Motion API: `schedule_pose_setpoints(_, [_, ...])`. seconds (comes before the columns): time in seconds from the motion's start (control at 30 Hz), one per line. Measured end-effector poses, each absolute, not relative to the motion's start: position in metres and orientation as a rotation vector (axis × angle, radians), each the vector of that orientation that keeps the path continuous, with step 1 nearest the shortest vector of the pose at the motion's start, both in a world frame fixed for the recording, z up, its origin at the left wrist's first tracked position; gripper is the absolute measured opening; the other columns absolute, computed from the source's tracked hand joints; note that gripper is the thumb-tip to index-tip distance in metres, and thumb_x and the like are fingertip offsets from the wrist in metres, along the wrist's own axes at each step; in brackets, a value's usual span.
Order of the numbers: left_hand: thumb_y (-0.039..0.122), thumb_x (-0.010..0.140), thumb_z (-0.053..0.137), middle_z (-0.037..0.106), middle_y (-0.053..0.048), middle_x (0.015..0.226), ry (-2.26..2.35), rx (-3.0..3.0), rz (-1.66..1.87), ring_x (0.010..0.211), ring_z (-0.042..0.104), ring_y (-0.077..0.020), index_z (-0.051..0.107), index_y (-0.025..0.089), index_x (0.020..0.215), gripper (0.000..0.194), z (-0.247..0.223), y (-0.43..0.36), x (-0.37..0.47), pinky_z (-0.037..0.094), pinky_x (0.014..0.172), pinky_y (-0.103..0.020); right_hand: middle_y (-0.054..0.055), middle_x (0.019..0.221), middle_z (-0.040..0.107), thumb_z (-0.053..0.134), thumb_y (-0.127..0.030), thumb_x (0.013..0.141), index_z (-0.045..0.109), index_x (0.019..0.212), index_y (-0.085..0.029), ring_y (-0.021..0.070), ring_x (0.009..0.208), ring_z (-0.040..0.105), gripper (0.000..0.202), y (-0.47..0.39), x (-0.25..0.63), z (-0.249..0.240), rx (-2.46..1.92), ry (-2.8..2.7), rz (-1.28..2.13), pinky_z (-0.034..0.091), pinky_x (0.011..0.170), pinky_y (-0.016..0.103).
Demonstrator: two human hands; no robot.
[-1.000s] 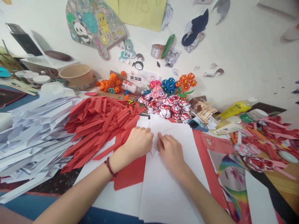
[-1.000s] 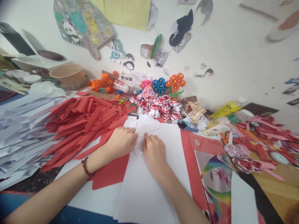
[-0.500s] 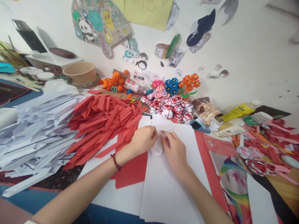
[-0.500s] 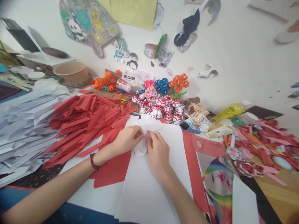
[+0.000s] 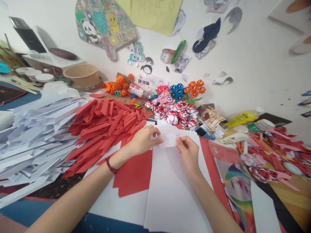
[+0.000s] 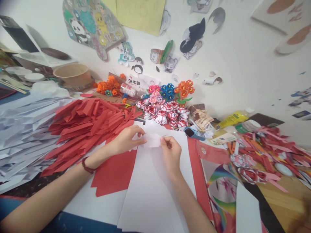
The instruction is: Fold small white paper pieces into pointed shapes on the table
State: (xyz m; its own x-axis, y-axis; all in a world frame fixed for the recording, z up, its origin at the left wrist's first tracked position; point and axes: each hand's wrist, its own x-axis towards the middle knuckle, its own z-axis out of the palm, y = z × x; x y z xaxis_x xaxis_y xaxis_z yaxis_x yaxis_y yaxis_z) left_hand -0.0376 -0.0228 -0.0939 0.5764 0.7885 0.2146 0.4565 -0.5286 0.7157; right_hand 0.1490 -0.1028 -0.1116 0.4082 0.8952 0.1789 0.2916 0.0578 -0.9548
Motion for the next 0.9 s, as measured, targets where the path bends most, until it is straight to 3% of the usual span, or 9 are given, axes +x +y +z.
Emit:
schedule_pose_setpoints(0.13, [0.035, 0.081, 0.058, 0.063, 0.000, 0.071, 1.010, 2.177, 0.637, 0.063, 0.053, -0.0111, 0.061, 0.016, 0.073, 0.020, -0.097, -0.022, -0.036, 0.034, 0.057, -0.022, -0.006, 0.053, 0.042, 0.061, -0.039, 0.081, 0.049, 0.062, -0.019, 0.0092, 0.050, 0.037, 0.030, -0.103, 0.151, -0.119, -1.472, -1.058, 0.736, 0.028, 0.049, 0.024])
schedule_pose_setpoints(0.43, [0.030, 0.081, 0.057, 0.055, 0.004, 0.055, 0.952, 2.006, 0.604, 0.052, 0.051, -0.0086, 0.055, 0.016, 0.073, 0.016, -0.096, -0.025, -0.032, 0.034, 0.053, -0.018, -0.005, 0.051, 0.048, 0.065, -0.030, 0.076, 0.049, 0.057, -0.018, 0.0085, 0.046, 0.038, 0.028, -0.103, 0.154, -0.123, -1.459, -0.960, 0.769, 0.029, 0.048, 0.024])
schedule_pose_setpoints(0.53, [0.027, 0.079, 0.058, 0.056, 0.004, 0.057, 0.955, 2.039, 0.617, 0.054, 0.051, -0.0087, 0.056, 0.016, 0.074, 0.013, -0.096, -0.023, -0.033, 0.034, 0.054, -0.018, -0.004, 0.054, 0.051, 0.064, -0.035, 0.077, 0.053, 0.060, -0.018, 0.0097, 0.050, 0.043, 0.027, -0.101, 0.156, -0.120, -1.469, -1.013, 0.753, 0.034, 0.051, 0.024])
schedule_pose_setpoints(0.7, [0.026, 0.080, 0.056, 0.060, 0.002, 0.063, 1.016, 2.233, 0.556, 0.056, 0.051, -0.0097, 0.060, 0.017, 0.074, 0.012, -0.100, -0.021, -0.037, 0.031, 0.052, -0.020, 0.004, 0.075, 0.067, 0.066, -0.041, 0.074, 0.068, 0.078, -0.016, 0.0164, 0.067, 0.056, 0.025, -0.097, 0.159, -0.119, -1.615, -1.205, 0.606, 0.044, 0.065, 0.029])
schedule_pose_setpoints(0.9, [0.020, 0.077, 0.059, 0.066, 0.000, 0.087, 1.036, 2.361, 0.554, 0.077, 0.058, -0.0138, 0.064, 0.022, 0.090, 0.014, -0.102, -0.024, -0.037, 0.039, 0.065, -0.022, 0.004, 0.078, 0.069, 0.064, -0.034, 0.074, 0.071, 0.083, -0.018, 0.0169, 0.068, 0.058, 0.019, -0.096, 0.158, -0.123, -1.679, -1.414, 0.523, 0.045, 0.067, 0.030])
